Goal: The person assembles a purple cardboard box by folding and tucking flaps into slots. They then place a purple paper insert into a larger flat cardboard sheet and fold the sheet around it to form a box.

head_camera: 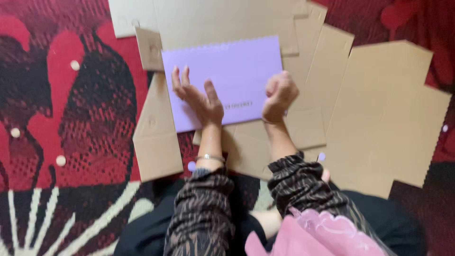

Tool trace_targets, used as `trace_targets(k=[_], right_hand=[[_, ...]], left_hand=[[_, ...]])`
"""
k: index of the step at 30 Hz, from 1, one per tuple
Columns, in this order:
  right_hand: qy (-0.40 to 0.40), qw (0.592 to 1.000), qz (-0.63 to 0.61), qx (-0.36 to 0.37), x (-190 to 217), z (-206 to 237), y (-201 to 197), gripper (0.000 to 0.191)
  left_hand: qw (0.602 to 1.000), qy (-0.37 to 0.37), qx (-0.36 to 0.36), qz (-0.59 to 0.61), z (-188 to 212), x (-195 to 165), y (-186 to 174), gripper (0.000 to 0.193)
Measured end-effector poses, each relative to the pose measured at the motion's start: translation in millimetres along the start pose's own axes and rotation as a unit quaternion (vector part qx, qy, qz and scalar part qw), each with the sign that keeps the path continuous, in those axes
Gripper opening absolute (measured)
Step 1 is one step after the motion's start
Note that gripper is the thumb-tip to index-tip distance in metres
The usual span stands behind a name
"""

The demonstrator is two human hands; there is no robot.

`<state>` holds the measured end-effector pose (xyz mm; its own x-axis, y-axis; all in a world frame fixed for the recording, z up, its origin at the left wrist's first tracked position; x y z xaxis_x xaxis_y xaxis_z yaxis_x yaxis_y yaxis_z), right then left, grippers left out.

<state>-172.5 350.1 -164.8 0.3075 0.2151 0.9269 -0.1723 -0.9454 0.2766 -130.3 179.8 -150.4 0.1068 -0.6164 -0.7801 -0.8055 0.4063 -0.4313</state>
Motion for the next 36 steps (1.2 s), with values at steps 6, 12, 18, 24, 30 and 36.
trace_targets(k=[6,12,18,24,30,36], right_hand=[[-0.022,0.969,0.17,0.18,11.8,47.8,52.9,0.045],[-0.013,0.981,0.072,0.181,37.4,46.1,55.1,0.05],[0.148,0.967,0.047,0.202,13.5,21.4,49.4,0.049],[0.163,0.831,0.33,0.416,73.1,-53.1,0.4,0.044],[0.135,0.462,0.656,0.582,162.0,-25.5,-62.4,0.093],[0.149,0.343,0.7,0.608,175.4,83.9,-76.8,0.143]], left_hand=[[1.0,-0.008,-0.014,0.023,-2.0,-2.0,0.1,0.057],[1.0,-0.012,-0.002,0.018,5.1,0.4,-1.1,0.059],[0.999,0.004,0.033,-0.011,1.6,0.2,0.7,0.055],[0.986,0.024,0.162,0.038,1.1,9.2,-14.1,0.048],[0.952,0.063,0.291,-0.07,-18.7,8.2,-53.4,0.057],[0.881,0.164,0.386,-0.217,24.9,-94.2,-90.5,0.053]])
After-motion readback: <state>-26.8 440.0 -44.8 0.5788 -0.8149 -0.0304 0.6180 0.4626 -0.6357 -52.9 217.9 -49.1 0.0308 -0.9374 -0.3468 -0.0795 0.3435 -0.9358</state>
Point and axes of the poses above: each hand's wrist, its own z-axis away from the middle knuckle, its own y-axis out of the palm, x = y × z, the point moved 1 cm from there along -z, towards the middle knuckle, and after that the axes turned 6 degrees about -z, right-handed, at the moved point
